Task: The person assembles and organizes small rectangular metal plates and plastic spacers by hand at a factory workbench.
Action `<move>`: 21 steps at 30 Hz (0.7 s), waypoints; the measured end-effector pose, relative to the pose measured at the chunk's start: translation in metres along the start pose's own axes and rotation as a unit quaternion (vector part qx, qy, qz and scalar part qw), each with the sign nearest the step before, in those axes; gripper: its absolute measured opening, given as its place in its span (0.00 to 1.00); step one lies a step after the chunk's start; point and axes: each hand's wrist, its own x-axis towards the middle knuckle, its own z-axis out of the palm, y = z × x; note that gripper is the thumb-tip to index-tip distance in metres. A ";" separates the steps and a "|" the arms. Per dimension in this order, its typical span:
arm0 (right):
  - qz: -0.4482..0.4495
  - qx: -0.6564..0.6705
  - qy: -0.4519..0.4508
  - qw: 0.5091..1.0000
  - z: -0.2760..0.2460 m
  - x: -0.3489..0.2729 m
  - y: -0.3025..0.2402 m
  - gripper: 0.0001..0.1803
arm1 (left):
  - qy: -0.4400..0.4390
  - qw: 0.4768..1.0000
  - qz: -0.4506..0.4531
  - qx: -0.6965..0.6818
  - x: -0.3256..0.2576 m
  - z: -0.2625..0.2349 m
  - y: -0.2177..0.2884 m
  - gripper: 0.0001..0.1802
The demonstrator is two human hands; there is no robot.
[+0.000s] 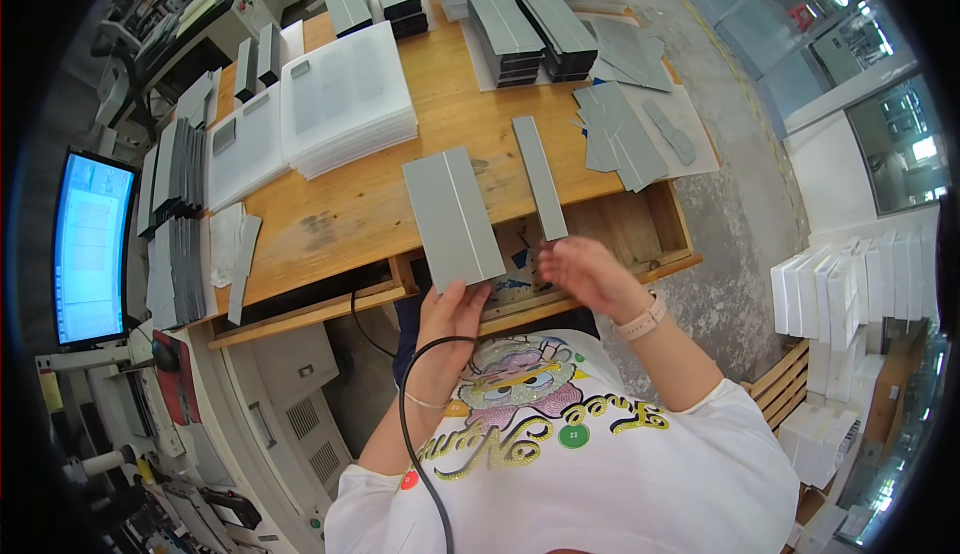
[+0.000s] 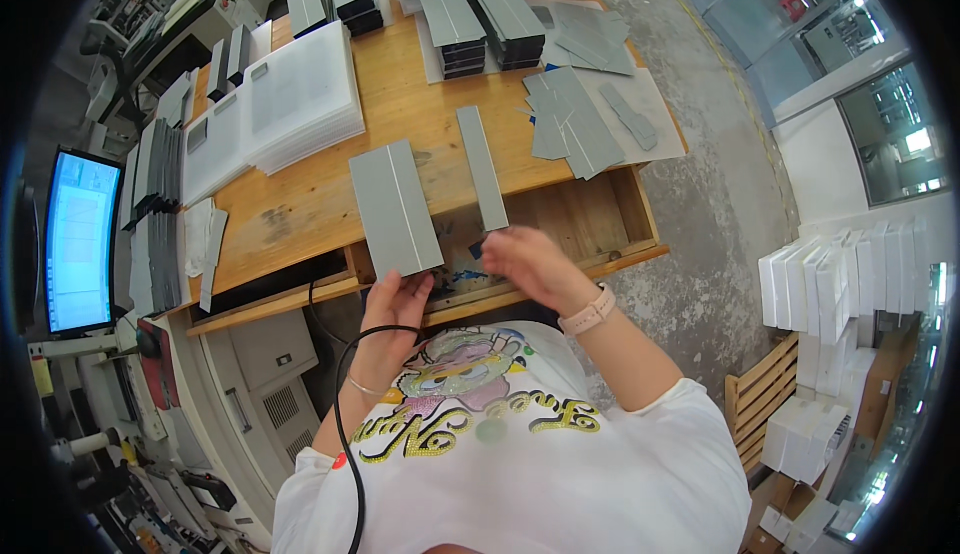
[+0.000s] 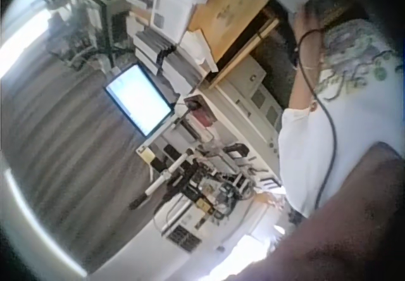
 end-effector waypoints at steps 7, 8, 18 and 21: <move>0.024 -0.004 -0.014 1.000 0.051 0.028 0.024 0.21 | 0.044 0.988 -0.026 0.146 0.012 0.011 0.019 0.15; 0.023 -0.023 -0.011 0.999 0.050 0.032 0.027 0.20 | 0.044 0.988 -0.024 0.146 0.013 0.013 0.021 0.15; -0.004 -0.037 0.007 0.999 0.050 0.038 0.030 0.12 | 0.050 0.982 -0.044 0.178 0.016 0.011 0.028 0.17; -0.021 -0.036 0.002 0.999 0.049 0.039 0.032 0.11 | 0.049 0.983 -0.051 0.170 0.016 0.013 0.029 0.17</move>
